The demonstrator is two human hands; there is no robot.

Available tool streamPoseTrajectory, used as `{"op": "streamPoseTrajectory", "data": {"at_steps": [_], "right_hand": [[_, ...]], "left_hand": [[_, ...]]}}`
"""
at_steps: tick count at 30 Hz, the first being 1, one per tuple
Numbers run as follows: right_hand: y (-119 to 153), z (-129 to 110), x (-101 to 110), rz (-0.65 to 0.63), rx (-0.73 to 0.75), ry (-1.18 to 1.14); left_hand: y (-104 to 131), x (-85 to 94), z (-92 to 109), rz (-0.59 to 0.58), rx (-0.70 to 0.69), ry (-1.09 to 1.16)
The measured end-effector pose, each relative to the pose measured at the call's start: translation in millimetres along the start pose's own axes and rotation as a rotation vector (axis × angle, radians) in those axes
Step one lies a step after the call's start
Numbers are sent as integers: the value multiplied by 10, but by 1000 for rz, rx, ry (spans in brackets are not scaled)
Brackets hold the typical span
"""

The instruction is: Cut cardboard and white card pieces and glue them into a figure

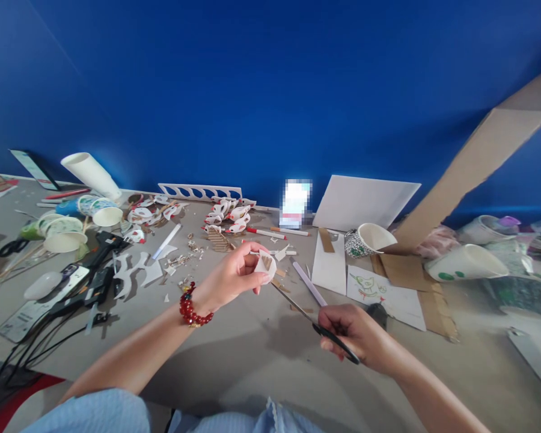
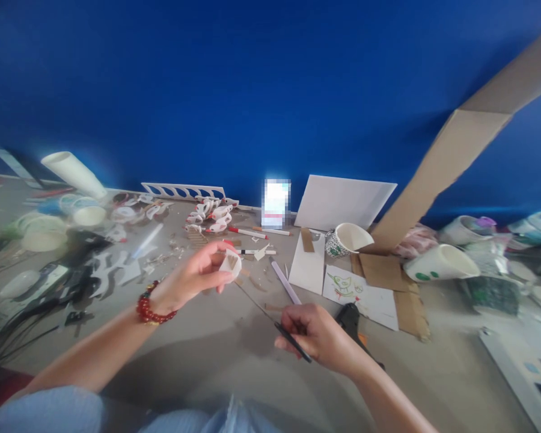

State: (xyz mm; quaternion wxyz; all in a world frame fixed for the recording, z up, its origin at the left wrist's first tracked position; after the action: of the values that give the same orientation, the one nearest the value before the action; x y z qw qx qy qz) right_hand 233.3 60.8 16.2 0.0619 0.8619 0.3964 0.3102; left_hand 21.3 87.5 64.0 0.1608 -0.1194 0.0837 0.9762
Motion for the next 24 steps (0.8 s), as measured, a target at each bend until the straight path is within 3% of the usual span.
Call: {"op": "streamPoseTrajectory", "data": {"at_steps": [10,20,24], "right_hand": [[16,-1,-70,-34,-21,-163],[-27,-68,-40,82,16,70],[-20,-63,-52,73,11,44]], "left_hand": [[-1,-44,51,6,3,-4],[7,-46,7,-15,6,-31],[2,-46,-5,-20,11,-31]]}}
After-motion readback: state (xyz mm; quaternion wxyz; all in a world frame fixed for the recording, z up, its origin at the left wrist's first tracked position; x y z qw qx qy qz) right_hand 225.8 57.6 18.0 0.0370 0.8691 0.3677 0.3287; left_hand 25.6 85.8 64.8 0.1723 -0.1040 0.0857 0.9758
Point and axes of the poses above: each hand's wrist, its own y-axis away from the middle knuckle, its own x-axis out of the back of the hand, z = x × y, the point moved 7 cm from there along -y, towards the middle knuckle, and after that the axes turned 8 degrees about y, right-handed, at the moved point
